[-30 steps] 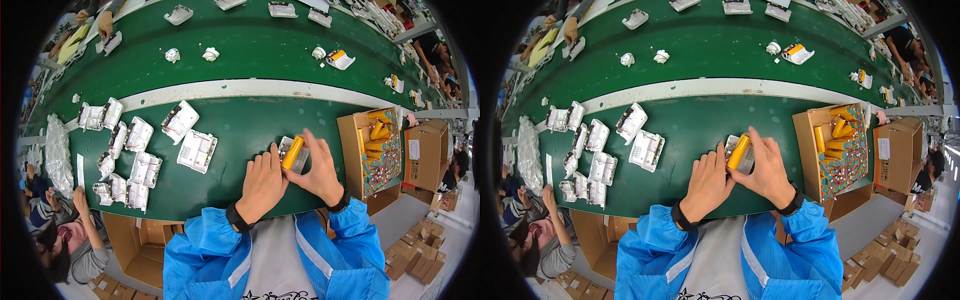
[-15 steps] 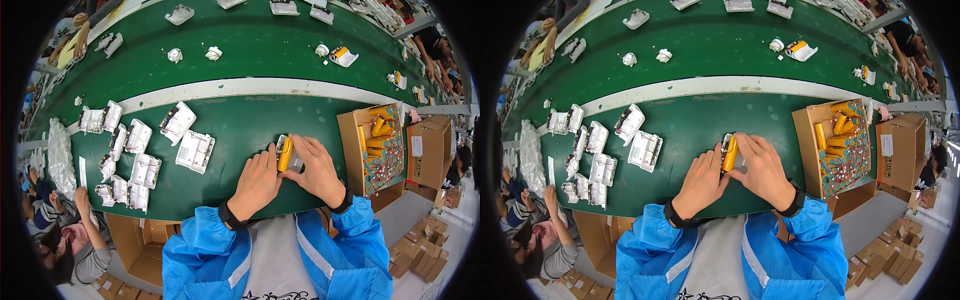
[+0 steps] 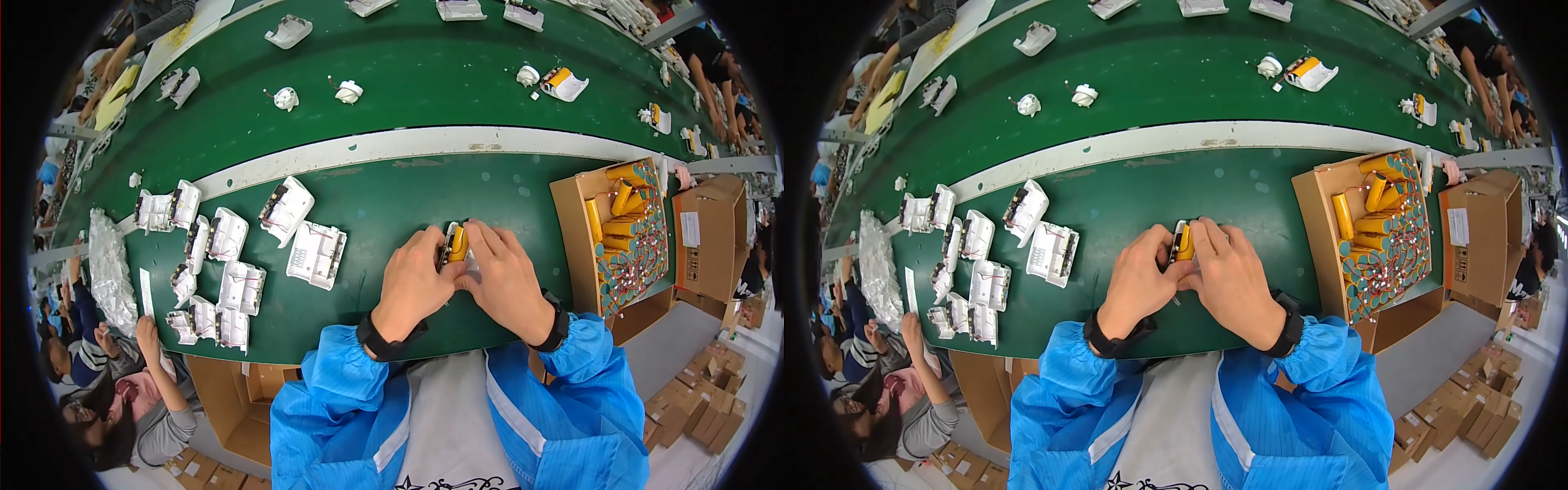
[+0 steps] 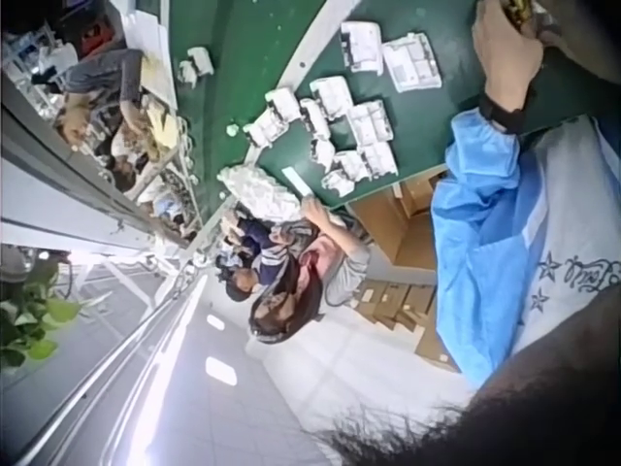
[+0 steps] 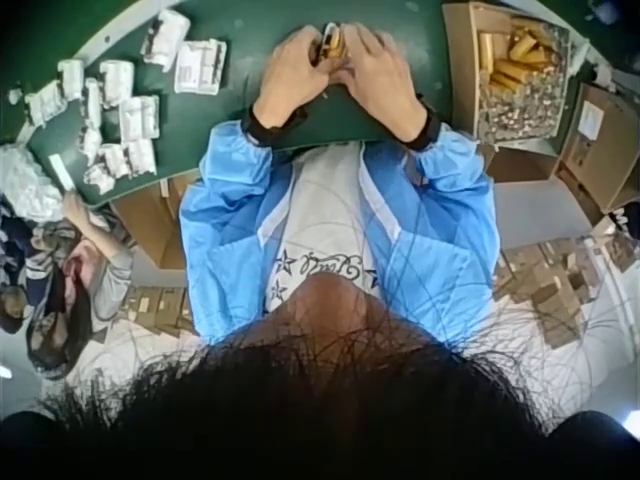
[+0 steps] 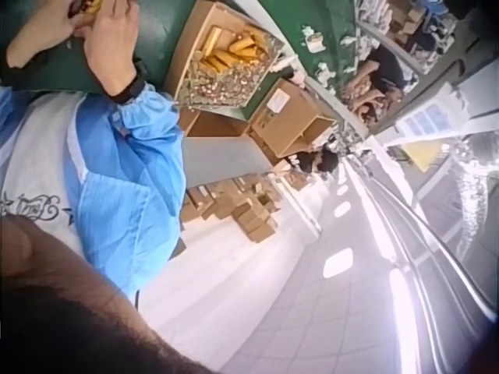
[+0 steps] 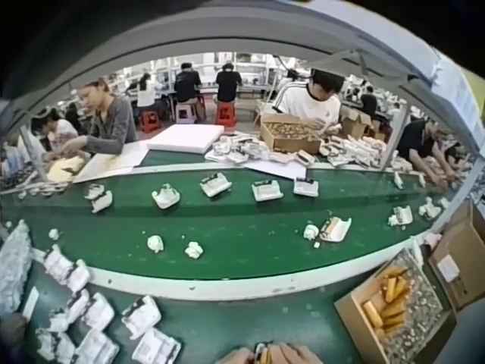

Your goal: The person picks up a battery from a box, inserts it into a white plastic housing, and uses a small tool to press the wires into place. They then set the assembled unit on the green workbench and reach for another battery.

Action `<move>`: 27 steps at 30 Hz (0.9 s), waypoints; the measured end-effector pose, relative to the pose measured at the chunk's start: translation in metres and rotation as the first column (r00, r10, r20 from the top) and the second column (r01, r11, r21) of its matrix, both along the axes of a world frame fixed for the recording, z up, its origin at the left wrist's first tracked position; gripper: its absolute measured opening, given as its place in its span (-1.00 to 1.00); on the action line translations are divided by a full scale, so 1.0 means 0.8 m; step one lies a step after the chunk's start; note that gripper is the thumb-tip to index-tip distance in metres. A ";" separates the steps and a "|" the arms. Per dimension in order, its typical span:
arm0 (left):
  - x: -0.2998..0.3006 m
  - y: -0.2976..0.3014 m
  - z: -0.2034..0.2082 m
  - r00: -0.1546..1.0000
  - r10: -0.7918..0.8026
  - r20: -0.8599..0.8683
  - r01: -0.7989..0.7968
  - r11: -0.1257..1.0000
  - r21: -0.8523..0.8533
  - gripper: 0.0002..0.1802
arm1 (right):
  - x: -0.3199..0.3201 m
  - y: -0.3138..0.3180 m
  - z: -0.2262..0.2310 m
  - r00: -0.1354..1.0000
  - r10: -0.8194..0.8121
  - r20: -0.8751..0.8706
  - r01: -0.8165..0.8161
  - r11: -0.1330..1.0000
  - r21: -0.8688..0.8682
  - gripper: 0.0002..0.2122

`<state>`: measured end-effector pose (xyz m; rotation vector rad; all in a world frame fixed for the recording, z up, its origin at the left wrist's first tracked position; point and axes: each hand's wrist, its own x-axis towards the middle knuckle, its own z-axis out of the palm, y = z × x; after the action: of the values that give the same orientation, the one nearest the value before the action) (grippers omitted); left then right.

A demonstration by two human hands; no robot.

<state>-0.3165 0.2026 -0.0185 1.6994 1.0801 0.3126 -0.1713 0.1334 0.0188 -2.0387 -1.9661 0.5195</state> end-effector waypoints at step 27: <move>0.038 -0.018 0.014 0.994 0.063 0.084 -0.089 0.927 0.364 -0.69 | 0.018 -0.040 -0.017 0.986 -0.039 -0.164 0.047 0.998 0.045 -0.15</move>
<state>-0.2860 0.1882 -0.0072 1.9611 1.0853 0.6548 -0.1570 0.1017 0.0055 -1.9391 -1.8192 0.6023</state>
